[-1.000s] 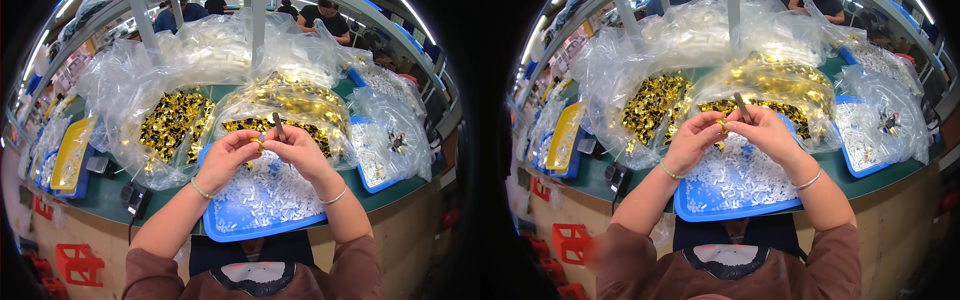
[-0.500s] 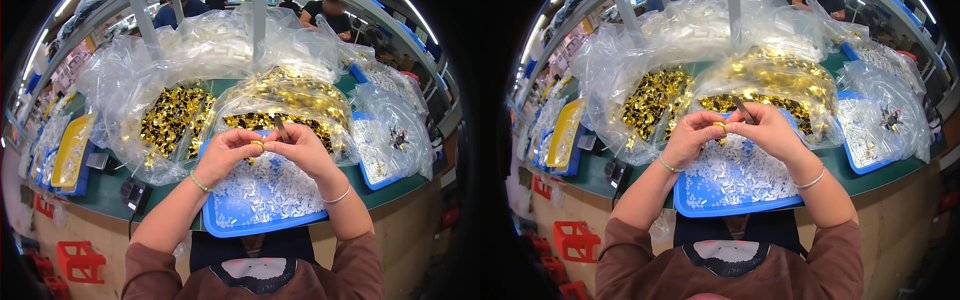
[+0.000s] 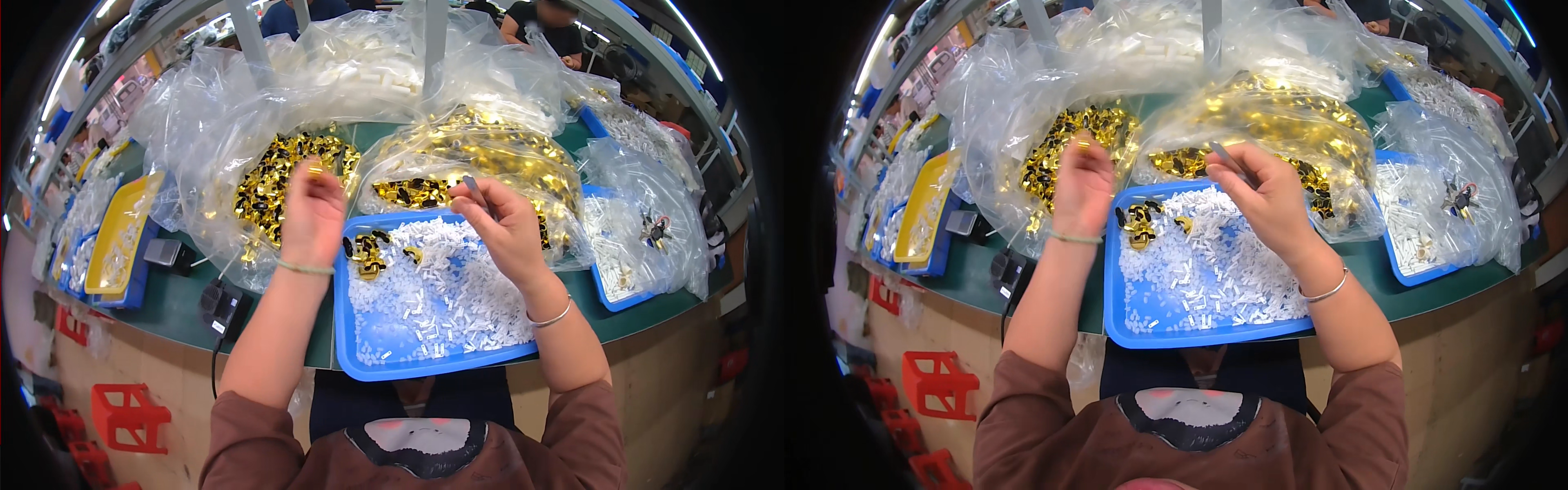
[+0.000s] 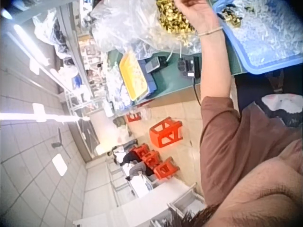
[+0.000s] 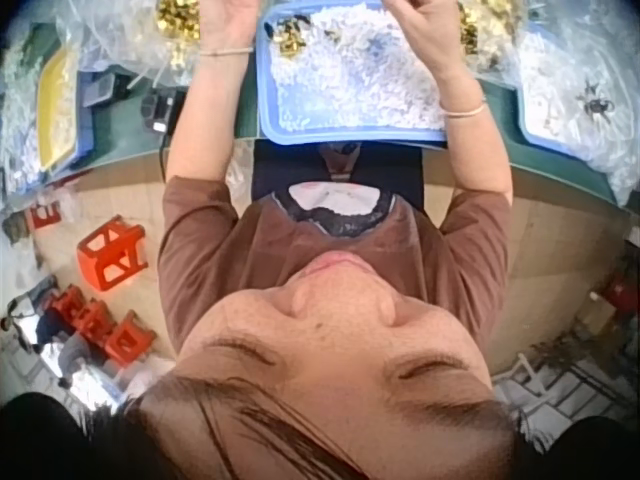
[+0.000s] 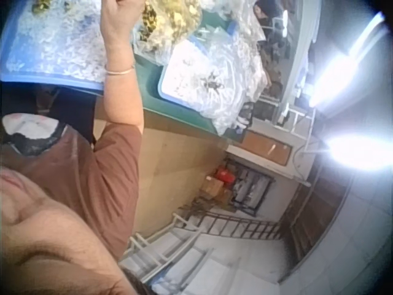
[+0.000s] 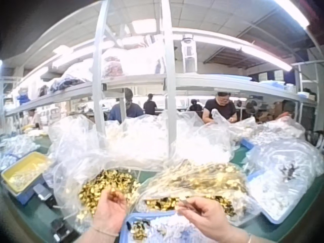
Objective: The person sits at a factory workstation and repeatedly picks up small gold and black components from a blue tray. They use a metal tool to manipulate and assemble these parts, then place the finished units into a plastic bag.
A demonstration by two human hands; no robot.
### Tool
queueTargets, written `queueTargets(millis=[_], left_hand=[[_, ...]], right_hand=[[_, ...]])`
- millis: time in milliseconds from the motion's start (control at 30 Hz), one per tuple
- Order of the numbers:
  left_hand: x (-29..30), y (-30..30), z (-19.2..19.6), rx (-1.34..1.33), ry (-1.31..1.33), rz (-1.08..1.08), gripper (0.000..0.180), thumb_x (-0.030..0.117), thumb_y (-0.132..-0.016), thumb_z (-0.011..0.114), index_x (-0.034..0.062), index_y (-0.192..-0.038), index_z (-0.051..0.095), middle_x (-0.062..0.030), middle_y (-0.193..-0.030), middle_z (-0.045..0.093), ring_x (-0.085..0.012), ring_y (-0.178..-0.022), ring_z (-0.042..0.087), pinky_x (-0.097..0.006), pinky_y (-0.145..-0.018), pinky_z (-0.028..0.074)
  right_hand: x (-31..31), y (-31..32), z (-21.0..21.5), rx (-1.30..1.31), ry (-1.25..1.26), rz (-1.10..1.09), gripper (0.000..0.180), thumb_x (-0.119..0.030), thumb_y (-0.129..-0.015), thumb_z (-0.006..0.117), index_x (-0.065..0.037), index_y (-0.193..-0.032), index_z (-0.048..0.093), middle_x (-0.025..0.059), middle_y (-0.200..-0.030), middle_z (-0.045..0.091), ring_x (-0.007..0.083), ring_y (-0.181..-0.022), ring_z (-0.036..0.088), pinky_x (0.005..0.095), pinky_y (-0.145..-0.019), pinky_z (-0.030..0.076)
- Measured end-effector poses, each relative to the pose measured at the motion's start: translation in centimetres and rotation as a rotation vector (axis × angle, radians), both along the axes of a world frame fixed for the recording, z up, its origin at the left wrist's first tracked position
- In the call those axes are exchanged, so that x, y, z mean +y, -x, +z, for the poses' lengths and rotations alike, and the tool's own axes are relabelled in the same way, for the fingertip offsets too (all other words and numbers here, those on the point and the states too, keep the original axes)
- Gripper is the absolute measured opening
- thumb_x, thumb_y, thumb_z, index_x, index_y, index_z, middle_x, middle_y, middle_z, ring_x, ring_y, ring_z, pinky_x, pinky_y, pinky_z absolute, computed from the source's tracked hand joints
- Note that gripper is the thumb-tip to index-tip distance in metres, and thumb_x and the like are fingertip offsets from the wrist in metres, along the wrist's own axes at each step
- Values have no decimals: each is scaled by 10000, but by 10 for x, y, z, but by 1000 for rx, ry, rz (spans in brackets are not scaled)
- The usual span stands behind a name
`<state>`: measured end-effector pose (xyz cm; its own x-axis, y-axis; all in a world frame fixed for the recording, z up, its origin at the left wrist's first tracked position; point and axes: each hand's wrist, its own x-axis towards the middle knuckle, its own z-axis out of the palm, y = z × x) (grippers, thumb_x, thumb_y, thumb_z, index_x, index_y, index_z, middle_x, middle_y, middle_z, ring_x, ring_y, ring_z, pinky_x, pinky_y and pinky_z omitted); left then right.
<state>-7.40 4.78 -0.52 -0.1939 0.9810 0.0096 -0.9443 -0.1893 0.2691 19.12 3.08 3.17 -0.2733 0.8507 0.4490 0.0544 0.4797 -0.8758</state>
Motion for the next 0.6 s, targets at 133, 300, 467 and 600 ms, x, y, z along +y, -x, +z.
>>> queueTargets(millis=[133, 300, 467, 600], left_hand=[[-12, 9, 32, -168, 152, 145, 336, 203, -937, 615, -6, -1193, 557, -95, -1034, 643, -141, -863, 629, -275, -757, 551], [-39, -39, 35, 1610, -238, -216, 204, 147, -894, 630, 36, -1062, 662, -69, -1017, 661, -213, -921, 633, -319, -795, 524], [-39, -45, 5, 2216, -717, 22, 209, 88, -782, 677, 60, -988, 688, -97, -952, 663, -277, -924, 622, -363, -836, 493], [-37, -46, 4, 2250, -685, -26, 206, 75, -761, 691, 52, -965, 680, -107, -945, 659, -280, -907, 629, -362, -815, 504]], right_hand=[[0, -3, 0, -299, -56, -16, 129, -95, -891, 662, 8, -969, 669, -4, -759, 624, 47, -677, 521, 211, -611, 421], [5, -15, 0, -685, -170, -82, 119, -145, -822, 678, -33, -862, 686, 132, -773, 668, 295, -684, 630, 375, -615, 476], [8, -22, -5, -860, -202, 86, 153, -172, -774, 709, -33, -831, 682, 154, -792, 672, 346, -738, 633, 404, -669, 494], [0, -18, 3, -991, -68, 207, 176, -136, -744, 737, -23, -872, 693, 142, -845, 682, 291, -784, 647, 366, -705, 497]])
